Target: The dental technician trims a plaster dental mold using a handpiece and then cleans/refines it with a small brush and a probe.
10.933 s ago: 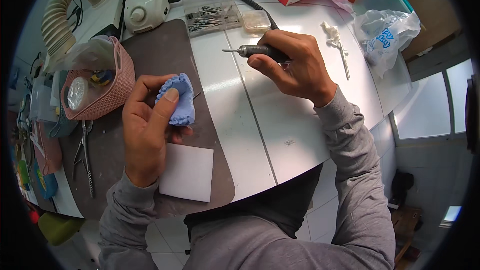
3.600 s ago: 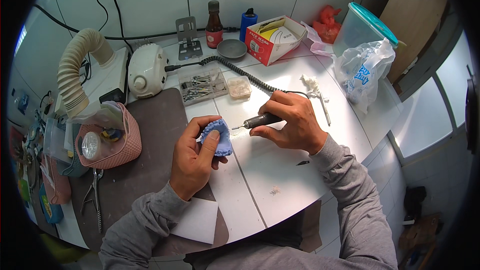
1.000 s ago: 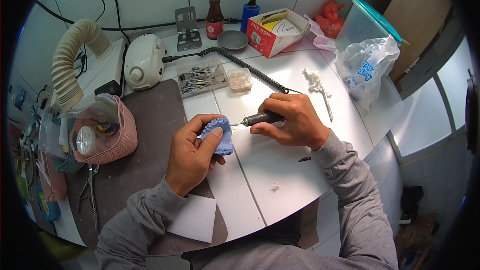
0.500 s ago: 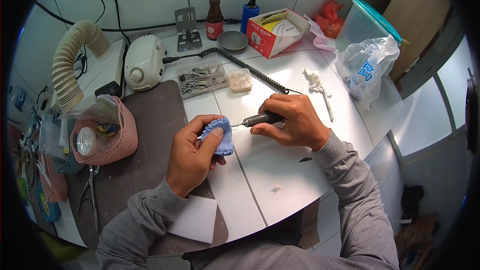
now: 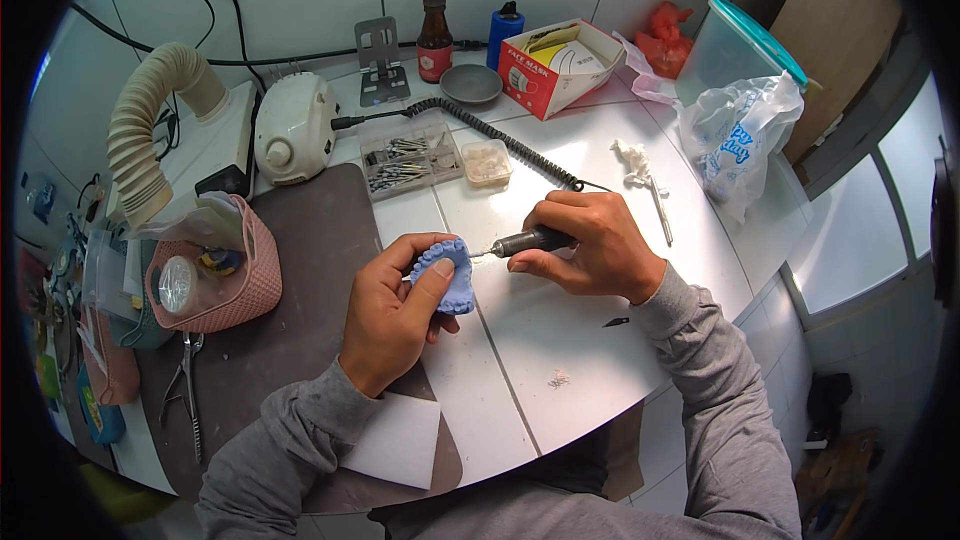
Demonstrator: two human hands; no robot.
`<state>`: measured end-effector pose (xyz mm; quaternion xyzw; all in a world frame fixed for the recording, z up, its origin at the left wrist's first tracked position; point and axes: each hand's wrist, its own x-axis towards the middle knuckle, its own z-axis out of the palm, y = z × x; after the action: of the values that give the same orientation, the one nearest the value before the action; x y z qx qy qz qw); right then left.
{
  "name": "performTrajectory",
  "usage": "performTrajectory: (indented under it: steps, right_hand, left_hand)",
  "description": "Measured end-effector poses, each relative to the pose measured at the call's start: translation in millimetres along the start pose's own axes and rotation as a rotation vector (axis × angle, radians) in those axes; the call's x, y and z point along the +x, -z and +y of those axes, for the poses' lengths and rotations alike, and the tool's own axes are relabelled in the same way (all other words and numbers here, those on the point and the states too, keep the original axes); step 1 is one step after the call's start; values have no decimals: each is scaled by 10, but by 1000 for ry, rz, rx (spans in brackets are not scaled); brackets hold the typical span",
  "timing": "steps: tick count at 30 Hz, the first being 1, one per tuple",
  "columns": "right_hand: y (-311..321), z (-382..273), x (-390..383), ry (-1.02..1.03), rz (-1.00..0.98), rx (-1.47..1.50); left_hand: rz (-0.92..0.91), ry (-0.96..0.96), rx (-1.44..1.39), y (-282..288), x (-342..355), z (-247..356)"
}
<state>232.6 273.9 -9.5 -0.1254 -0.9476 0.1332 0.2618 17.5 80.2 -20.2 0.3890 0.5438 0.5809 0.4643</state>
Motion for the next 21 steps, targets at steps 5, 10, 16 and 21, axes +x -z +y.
performTrajectory:
  steps: [5, 10, 16, 21]
  right_hand:
    - [-9, -11, 5, -5, -7, -13]
    - [-24, -7, 0, -9, 9, -7]
    - [-30, 4, -2, -1, 16, -8]
    - [-12, -6, 5, -5, -4, -20]
  left_hand:
    - [-9, -3, -2, 6, 2, -8]
    - [-2, -3, 16, 5, 1, -2]
    - [-4, 4, 15, 6, -2, -4]
    - [-7, 6, 15, 2, 0, -1]
